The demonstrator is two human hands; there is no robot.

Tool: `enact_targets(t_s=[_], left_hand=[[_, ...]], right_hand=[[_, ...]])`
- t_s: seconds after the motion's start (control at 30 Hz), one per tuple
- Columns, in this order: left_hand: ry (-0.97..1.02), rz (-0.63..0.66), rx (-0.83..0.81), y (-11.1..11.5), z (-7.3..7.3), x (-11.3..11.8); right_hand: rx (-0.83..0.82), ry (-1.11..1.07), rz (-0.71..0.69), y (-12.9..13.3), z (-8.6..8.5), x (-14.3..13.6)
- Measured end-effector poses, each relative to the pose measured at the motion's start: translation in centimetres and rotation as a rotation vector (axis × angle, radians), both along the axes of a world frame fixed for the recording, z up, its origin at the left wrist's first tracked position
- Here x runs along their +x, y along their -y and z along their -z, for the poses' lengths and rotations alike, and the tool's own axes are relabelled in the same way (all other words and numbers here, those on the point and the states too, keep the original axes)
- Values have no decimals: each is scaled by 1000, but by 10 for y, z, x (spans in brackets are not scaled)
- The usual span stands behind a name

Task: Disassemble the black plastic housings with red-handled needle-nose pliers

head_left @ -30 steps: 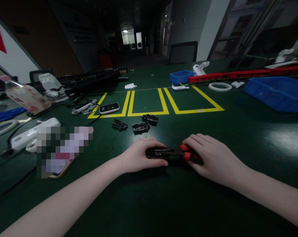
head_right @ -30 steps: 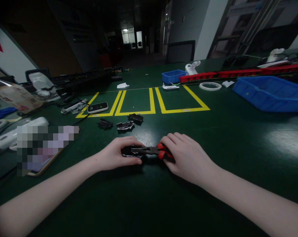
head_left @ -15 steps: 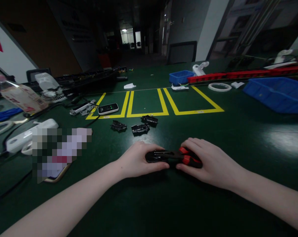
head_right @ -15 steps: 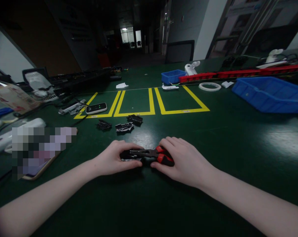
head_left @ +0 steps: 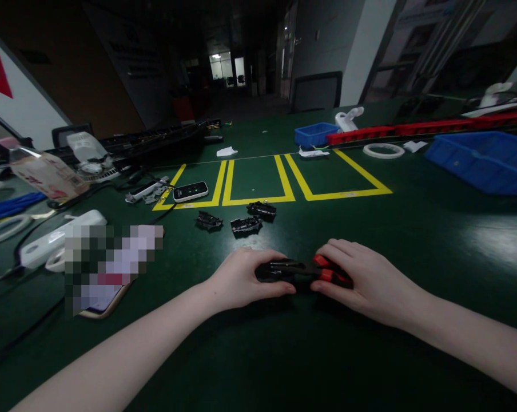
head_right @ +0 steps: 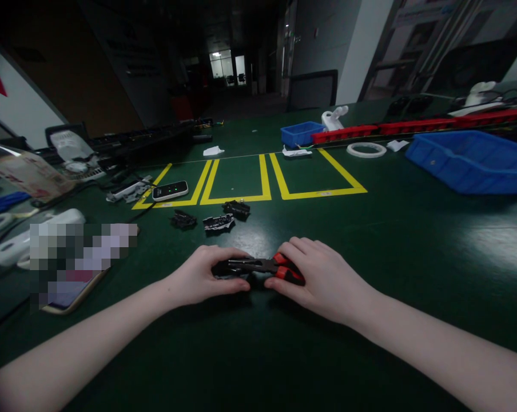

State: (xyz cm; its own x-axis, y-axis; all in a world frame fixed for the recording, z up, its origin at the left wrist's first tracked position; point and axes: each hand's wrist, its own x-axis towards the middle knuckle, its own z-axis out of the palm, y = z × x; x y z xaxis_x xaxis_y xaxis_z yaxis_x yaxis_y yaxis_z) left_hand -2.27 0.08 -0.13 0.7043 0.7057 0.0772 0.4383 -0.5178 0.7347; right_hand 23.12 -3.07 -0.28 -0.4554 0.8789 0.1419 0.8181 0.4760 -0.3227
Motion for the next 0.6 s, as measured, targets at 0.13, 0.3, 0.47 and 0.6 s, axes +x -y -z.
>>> enact_targets(t_s=[0.13, 0.3, 0.47, 0.6], left_hand=[[-19, -11, 28, 0, 0, 0], [-59, -14, 12, 0, -3, 0], [-47, -23, 31, 0, -1, 1], [-52, -29, 62, 1, 2, 2]], right_hand=[[-38, 1, 9, 0, -1, 0], [-46, -18, 10, -1, -2, -2], [-34, -13, 6, 0, -1, -1], [-32, -13, 16, -1, -1, -1]])
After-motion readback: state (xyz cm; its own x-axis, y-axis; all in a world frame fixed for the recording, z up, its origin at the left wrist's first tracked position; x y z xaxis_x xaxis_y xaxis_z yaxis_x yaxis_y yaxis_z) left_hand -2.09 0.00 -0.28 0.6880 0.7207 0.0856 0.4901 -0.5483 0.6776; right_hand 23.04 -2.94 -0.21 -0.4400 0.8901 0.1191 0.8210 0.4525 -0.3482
